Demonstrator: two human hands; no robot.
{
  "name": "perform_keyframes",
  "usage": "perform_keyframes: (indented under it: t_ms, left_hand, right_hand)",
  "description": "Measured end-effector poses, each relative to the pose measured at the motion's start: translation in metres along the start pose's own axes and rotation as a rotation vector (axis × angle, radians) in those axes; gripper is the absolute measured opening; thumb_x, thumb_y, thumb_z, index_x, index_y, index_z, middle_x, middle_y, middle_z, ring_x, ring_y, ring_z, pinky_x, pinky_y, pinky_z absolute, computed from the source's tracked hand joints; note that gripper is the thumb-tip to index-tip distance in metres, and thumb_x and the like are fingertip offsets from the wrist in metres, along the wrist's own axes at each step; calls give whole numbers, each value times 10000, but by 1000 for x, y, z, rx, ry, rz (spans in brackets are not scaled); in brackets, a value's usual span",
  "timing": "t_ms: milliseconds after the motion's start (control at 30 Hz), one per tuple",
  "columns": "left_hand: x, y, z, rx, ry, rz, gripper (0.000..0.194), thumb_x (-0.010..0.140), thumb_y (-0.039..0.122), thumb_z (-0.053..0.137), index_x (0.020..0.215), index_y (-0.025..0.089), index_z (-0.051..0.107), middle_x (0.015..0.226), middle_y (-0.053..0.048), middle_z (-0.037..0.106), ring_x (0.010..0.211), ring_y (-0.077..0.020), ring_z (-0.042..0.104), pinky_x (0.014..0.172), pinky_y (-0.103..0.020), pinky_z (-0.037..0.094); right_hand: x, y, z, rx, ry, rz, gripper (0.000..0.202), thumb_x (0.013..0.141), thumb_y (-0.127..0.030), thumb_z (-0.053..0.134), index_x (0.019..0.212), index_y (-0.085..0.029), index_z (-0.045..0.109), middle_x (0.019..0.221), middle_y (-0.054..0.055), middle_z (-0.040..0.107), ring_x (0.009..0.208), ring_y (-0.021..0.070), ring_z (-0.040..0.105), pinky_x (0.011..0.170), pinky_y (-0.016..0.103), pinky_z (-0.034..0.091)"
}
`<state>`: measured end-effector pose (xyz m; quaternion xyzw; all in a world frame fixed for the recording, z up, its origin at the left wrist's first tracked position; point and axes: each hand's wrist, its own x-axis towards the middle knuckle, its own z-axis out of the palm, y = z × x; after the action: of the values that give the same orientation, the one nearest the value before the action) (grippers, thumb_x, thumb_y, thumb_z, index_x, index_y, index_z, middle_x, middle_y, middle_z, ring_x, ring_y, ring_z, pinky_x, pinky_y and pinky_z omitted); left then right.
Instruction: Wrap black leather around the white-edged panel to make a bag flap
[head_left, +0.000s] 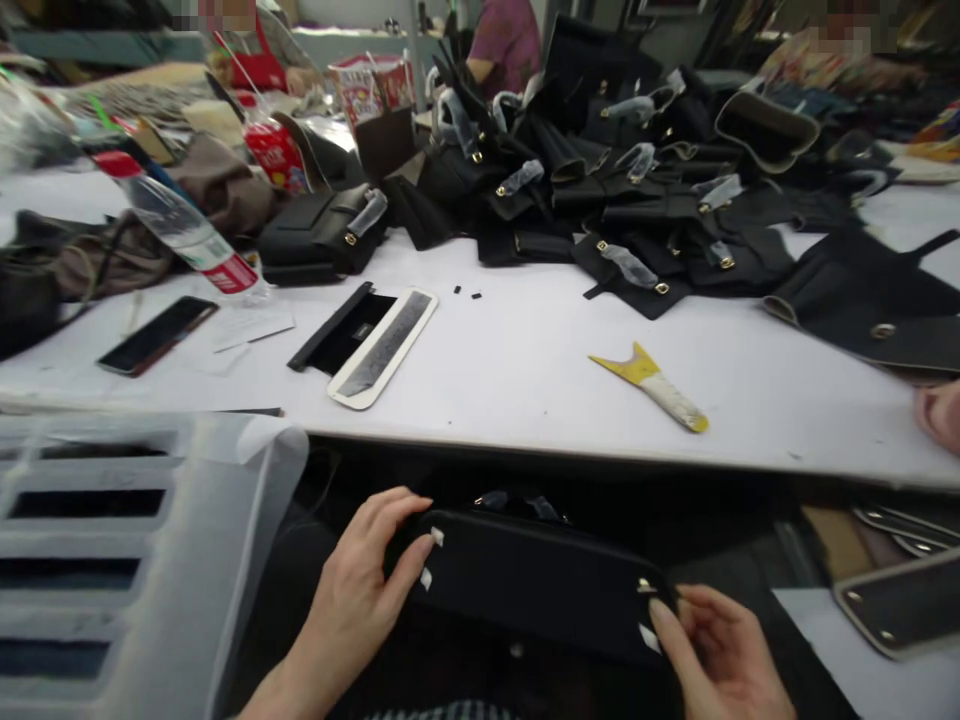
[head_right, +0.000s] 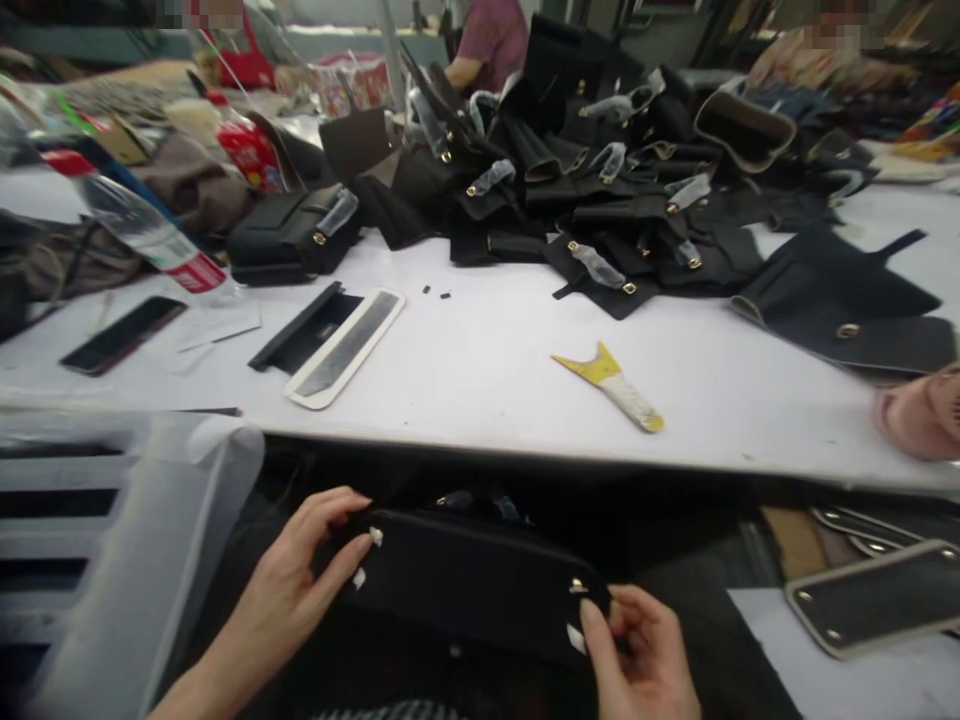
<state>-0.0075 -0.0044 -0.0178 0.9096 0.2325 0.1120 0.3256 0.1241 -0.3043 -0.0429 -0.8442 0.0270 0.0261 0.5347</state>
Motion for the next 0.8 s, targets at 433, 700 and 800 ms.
perform_keyframes:
  t_ms: [433,700,800]
  left_hand:
    - [22,44,-13,302,-302,633,475,883,103,443,1328,218,561,1543,-13,404,1467,-243,270,1233,-489,161]
    - [4,38,14,243,-419,646,814,939,640,356,1547,142,147,1614,-89,214,1504,-247,129,1238,-447,25]
    - [4,32,9,229,-425,637,892,890,713,338,1548,144,141,1610,-87,229,1505,-274,112,1229,-498,-15]
  right_hand:
    - [8,-50,15,-824,-271,-1204,460,974,-279,388,1393,-108,472,1470,82,471,1401,315,335,1096,488,276]
    - [-19,-26,51,-866,-272,-1361,766,945,-466,442,1492,36,253,1459,234,435,1306,362,459,1077,466,281]
    - [-8,-17,31,-878,-251,-1398,754,920,-428,441,1483,45,276,1397,268,491,1191,386,556,1049,500,275]
